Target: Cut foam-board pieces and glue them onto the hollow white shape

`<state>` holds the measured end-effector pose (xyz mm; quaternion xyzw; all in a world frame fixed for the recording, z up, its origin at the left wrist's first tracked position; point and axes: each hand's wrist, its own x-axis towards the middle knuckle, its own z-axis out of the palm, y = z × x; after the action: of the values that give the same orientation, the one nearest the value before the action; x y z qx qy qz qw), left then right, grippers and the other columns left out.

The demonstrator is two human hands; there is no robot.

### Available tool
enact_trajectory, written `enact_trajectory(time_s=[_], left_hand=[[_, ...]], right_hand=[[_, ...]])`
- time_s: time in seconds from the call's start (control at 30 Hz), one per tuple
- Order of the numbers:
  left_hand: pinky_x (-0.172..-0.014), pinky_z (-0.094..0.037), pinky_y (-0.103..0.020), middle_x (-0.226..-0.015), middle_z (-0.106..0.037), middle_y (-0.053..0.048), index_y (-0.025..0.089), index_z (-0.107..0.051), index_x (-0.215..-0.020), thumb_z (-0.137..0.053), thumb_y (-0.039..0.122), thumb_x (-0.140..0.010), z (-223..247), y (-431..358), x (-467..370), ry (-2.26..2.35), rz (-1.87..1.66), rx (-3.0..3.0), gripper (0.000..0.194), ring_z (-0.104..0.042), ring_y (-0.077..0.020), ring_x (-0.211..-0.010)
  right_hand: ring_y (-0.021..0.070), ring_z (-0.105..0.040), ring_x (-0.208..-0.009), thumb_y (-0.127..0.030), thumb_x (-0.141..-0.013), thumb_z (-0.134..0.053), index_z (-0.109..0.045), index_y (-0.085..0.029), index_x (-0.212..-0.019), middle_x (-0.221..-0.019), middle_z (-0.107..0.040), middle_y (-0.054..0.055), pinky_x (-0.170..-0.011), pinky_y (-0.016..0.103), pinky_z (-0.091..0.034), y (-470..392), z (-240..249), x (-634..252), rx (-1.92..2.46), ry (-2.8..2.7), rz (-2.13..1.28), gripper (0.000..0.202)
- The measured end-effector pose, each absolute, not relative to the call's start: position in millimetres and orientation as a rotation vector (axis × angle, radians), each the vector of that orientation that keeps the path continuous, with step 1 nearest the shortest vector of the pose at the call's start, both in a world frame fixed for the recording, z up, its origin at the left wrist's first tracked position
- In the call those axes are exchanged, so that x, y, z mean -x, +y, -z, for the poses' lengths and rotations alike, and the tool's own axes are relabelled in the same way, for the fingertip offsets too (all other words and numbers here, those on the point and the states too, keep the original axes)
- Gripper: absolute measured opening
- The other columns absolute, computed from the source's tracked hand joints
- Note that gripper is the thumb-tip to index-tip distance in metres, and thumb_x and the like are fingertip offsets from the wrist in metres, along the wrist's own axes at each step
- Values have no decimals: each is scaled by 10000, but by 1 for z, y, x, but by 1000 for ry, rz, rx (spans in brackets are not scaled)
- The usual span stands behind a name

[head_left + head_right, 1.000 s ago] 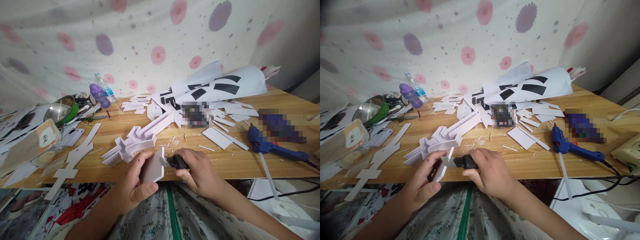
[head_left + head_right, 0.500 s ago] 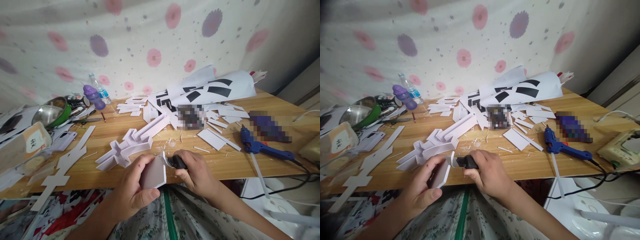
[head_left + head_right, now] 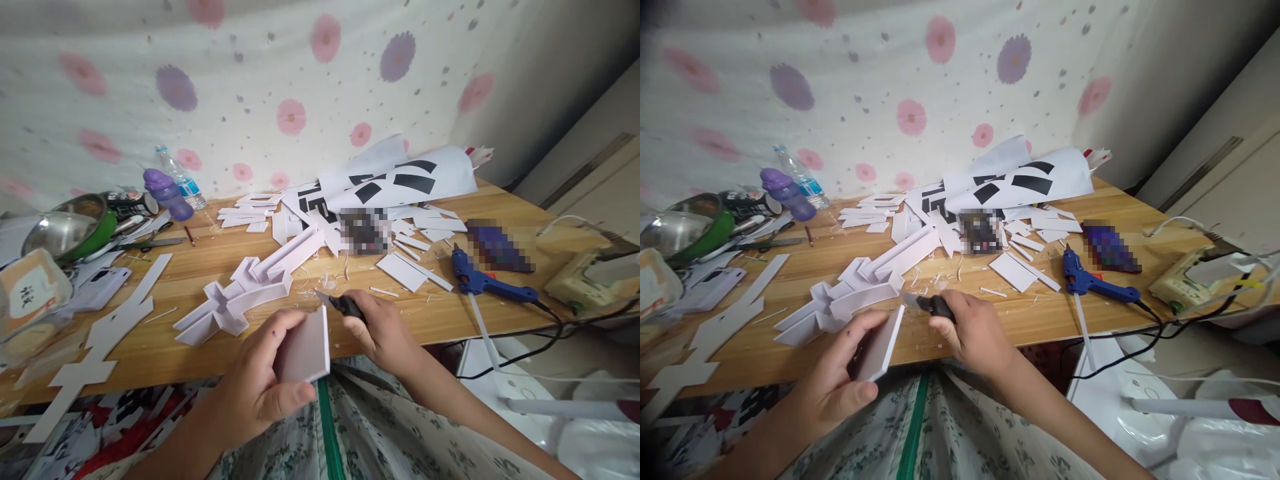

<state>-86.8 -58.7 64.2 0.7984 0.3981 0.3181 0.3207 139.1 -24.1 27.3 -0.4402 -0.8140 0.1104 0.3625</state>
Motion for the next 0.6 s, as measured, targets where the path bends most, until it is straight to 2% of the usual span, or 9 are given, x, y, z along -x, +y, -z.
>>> enact_trajectory(time_s=[0.17,0.43,0.6], left_hand=[[-856,-459,-358,-1214,-573,-84,249,-414,-1260,-536,471,-828,-64,-60,84,1200,-827,-2269,501,-563,-264,-1065],[-878,-459,-391,-1170,-590,-106,214,-419,-1245,-557,426,-817,-60,-57,84,1391,-788,-2418,498,-559,-272,-1077],[-870,-456,-420,-1156,-587,-106,210,-412,-1240,-575,425,-809,-57,-58,87,1490,-717,-2529,508,-550,-288,-1079]], right_hand=[[175,-558,-580,-560,-937,-251,-508,-181,-893,-671,-589,36,-527,262,-384,-23,-26,-146,1274,-1997,-391,460],[168,-552,-648,-567,-921,-308,-518,-186,-932,-732,-591,35,-587,280,-421,-30,-27,-143,1100,-1914,-644,435],[135,-488,-643,-506,-847,-526,-562,-183,-977,-728,-525,-1,-600,267,-402,-27,-37,-135,1066,-1705,-1008,350]])
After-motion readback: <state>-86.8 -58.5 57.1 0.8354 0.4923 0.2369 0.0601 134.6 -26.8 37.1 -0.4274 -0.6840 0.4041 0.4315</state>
